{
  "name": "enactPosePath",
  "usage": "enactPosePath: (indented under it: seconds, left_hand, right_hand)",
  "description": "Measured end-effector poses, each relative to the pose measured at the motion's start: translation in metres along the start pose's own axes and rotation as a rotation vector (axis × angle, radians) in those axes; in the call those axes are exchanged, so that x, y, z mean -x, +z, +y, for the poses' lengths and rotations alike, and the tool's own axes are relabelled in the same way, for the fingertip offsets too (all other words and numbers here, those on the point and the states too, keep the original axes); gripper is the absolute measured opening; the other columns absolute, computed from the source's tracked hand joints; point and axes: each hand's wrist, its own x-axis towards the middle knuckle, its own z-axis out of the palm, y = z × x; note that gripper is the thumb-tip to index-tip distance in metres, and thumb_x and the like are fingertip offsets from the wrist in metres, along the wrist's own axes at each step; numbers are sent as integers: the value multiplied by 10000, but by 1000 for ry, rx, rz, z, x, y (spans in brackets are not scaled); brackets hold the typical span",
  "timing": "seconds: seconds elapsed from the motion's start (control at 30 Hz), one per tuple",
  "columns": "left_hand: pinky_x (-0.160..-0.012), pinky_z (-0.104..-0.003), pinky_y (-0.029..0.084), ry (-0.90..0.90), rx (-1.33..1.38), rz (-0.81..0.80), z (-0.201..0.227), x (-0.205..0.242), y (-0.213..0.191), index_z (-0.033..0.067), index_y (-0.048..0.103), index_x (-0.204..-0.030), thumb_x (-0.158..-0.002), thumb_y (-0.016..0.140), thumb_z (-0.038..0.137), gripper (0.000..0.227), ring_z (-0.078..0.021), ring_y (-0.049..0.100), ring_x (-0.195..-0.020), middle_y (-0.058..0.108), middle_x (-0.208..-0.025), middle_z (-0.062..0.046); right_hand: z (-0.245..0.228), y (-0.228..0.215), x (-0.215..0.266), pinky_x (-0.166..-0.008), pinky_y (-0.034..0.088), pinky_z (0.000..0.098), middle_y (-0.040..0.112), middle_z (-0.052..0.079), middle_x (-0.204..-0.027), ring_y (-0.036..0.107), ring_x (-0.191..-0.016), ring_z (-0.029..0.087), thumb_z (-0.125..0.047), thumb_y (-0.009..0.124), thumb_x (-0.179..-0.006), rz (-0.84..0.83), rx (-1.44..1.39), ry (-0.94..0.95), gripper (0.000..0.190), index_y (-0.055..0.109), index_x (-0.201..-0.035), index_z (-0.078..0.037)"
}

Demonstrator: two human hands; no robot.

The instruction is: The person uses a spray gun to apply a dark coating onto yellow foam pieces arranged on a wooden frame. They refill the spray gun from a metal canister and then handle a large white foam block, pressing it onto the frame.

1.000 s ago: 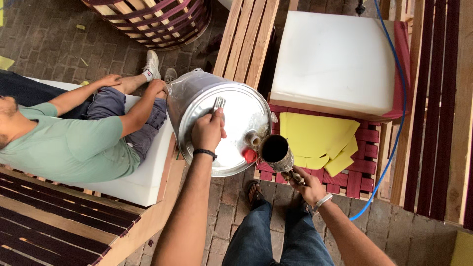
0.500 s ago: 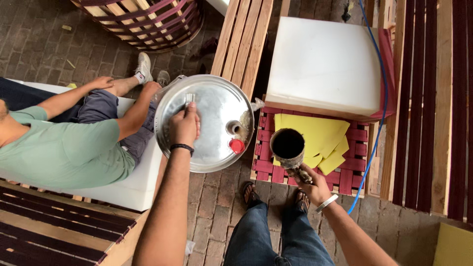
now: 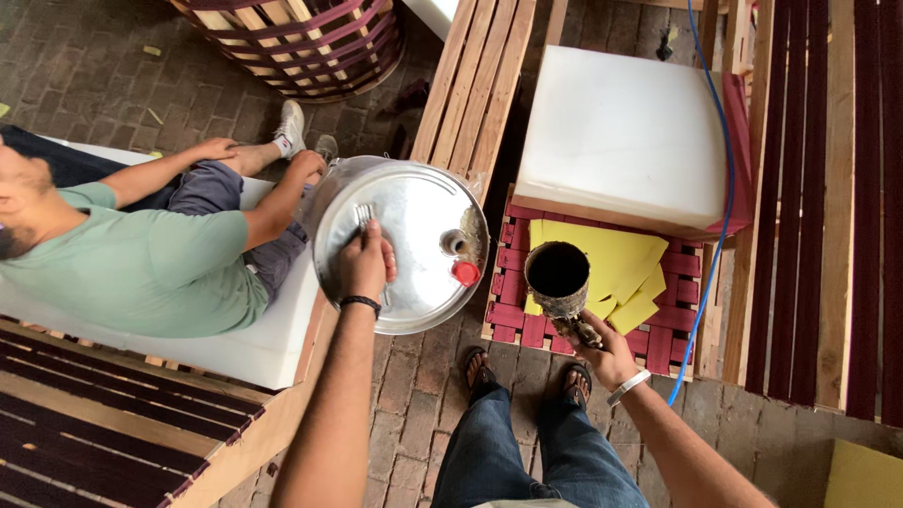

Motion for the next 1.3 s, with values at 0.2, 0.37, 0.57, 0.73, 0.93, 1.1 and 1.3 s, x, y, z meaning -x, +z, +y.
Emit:
enactPosePath:
  seconds: [0.2,0.37,0.57,0.73,0.93,1.1,1.3]
  left_hand:
    - [-369,-285,381,30,55,84,-25,25,-4,65,588,-719,-1054,515,466,529,-127,478,-392,532,-522,-16]
    - [-377,-308,389,38,160,70,-40,26,-12,38,594,-753,-1059,511,456,525,-159,493,-401,533,-532,-41]
    - [-412,-321,425,-15,226,34,-48,27,-27,46,635,-796,-1065,460,445,512,-175,526,-443,545,-561,-49]
    - [-419,-326,419,19,246,81,-72,33,-42,66,558,-735,-1070,468,441,511,-174,525,-464,539,-576,-28]
    - [-399,-316,277,-170,541,99,-112,3,-81,164,476,-704,-1053,481,506,489,-139,322,-413,380,-529,25]
    - [-422,-304,244,-300,725,126,-184,24,-137,214,447,-716,-1049,453,550,474,-116,263,-435,315,-537,66]
    - [-431,-318,235,-493,750,210,-281,88,-127,200,359,-670,-1004,479,615,547,-143,270,-447,313,-539,38]
  right_hand:
    - [-11,-1,10,-875,597,345,699,150,-1267,699,-1037,210,-49,684,-885,-27,-86,55,707,427,-1543,-72]
    - [-14,-13,18,-849,595,387,706,196,-1265,681,-1036,256,14,674,-848,-43,-110,-14,744,439,-1551,-64]
    - [-3,-22,25,-840,604,377,687,168,-1293,672,-1060,231,1,685,-894,20,-155,11,686,440,-1532,-56]
    - [14,-20,31,-813,602,364,679,142,-1276,666,-1048,204,9,671,-884,19,-209,-35,685,455,-1532,-49]
    - [33,-19,42,-800,584,338,701,117,-1199,658,-967,183,-2,664,-899,2,-203,-45,670,467,-1538,-45]
    - [36,-10,47,-782,581,339,698,79,-1209,684,-1009,161,-29,679,-894,-12,-207,-93,620,488,-1483,-12]
    - [44,-26,45,-748,585,343,703,71,-1174,657,-965,158,-53,688,-898,-72,-216,-59,653,477,-1516,-47]
